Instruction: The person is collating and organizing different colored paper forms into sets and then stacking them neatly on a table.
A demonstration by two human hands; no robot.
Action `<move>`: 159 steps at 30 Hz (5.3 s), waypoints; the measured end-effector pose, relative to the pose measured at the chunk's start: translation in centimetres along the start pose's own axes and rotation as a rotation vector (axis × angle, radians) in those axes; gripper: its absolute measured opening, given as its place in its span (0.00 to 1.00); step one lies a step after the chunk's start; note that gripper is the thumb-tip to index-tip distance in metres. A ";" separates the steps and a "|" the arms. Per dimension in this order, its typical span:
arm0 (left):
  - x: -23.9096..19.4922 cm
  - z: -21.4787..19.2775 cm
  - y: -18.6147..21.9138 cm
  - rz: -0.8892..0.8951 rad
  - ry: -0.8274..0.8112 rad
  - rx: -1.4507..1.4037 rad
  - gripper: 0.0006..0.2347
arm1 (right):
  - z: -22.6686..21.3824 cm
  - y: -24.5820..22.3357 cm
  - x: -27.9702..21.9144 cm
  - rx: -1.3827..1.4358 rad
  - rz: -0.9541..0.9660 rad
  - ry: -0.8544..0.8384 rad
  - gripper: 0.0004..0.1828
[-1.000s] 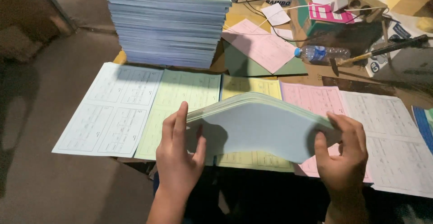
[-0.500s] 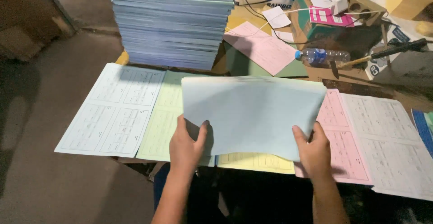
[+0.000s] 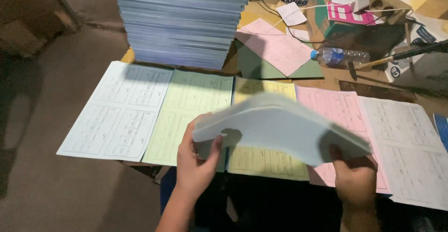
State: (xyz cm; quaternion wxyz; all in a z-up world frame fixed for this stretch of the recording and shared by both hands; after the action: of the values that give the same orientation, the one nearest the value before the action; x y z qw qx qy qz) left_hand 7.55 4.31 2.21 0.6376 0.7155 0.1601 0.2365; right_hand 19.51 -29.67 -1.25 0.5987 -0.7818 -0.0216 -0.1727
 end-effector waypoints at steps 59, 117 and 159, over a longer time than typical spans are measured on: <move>1.4 0.9 -3.6 -0.299 0.030 0.093 0.29 | 0.8 0.3 2.2 -0.038 0.233 -0.154 0.28; 1.5 8.5 1.9 0.233 0.074 0.068 0.13 | 2.1 0.6 3.3 -0.015 -0.250 -0.148 0.12; -0.3 7.7 3.1 0.202 -0.026 0.047 0.22 | 5.2 -8.9 -0.3 -0.078 -0.236 -0.194 0.23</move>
State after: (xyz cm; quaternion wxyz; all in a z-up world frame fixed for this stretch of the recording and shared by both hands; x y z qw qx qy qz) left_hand 11.25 -2.77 4.67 0.5958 0.7456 0.0843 0.2863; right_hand 18.33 -22.19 5.80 0.5385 -0.8096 -0.1642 -0.1660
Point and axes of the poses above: each hand's wrist, its own x-axis towards the middle knuckle, its own z-axis out of the palm, y = z × x, the point moved 9 cm from there along x, towards the middle knuckle, and after that the axes turned 8 degrees about -z, right-handed, at the moved point
